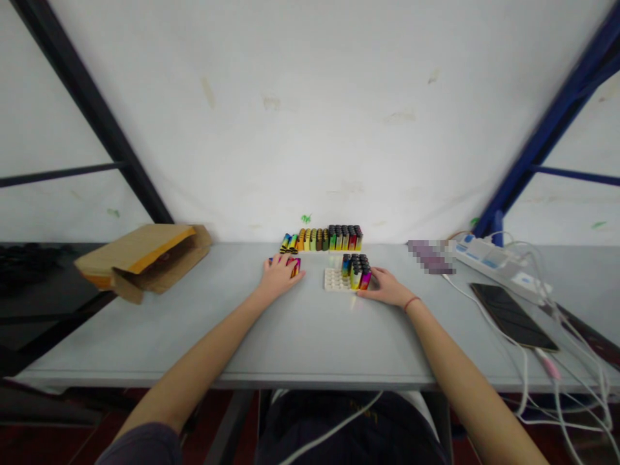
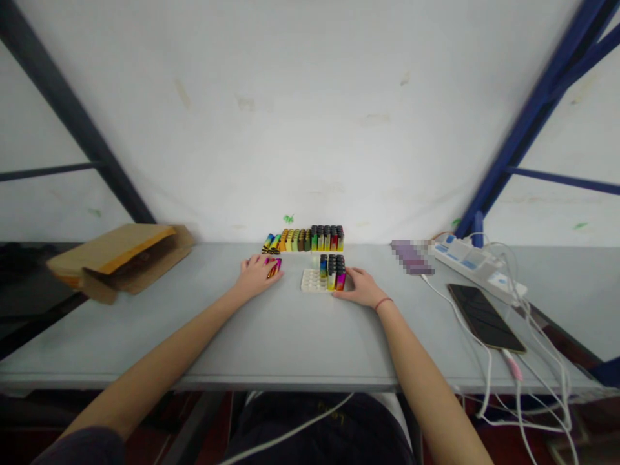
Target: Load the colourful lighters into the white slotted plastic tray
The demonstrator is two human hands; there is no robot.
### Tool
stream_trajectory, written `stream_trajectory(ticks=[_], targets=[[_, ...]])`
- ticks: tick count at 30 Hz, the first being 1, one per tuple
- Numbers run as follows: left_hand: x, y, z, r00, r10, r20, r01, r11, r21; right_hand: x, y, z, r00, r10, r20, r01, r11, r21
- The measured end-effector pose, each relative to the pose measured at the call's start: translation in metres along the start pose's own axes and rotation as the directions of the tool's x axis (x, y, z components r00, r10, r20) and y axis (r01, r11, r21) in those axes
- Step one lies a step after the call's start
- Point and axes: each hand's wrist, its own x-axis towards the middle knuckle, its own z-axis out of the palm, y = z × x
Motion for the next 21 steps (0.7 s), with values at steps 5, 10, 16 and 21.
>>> stream_trajectory(ticks=[5,10,16,21], targets=[[-0.003,0.020,-0.004,0.999,0.045,0.005,-0.045,0.999,-0.002,-0.001,-0.004,-0.004,1.000,-0.008,0.019,0.008,1.000,0.006],[-0.003,0.032,0.003,0.998,0.019,-0.057,-0.028,0.987,-0.157,-0.001,-0.007,-0.003,1.000,-0.003,-0.001,0.003,1.000,-0.020],[0.025,0.052,0.004,0.938,-0.327,0.114,0.239,0.373,-0.896,-0.001,-0.005,0.000,0.999,0.011,-0.040,-0.012,0.999,-0.034],[0.039,0.080,-0.010,0.789,-0.254,0.559,0.383,-0.507,-0.772,0.000,-0.003,0.001,1.000,0.009,-0.028,-0.010,0.999,-0.053]])
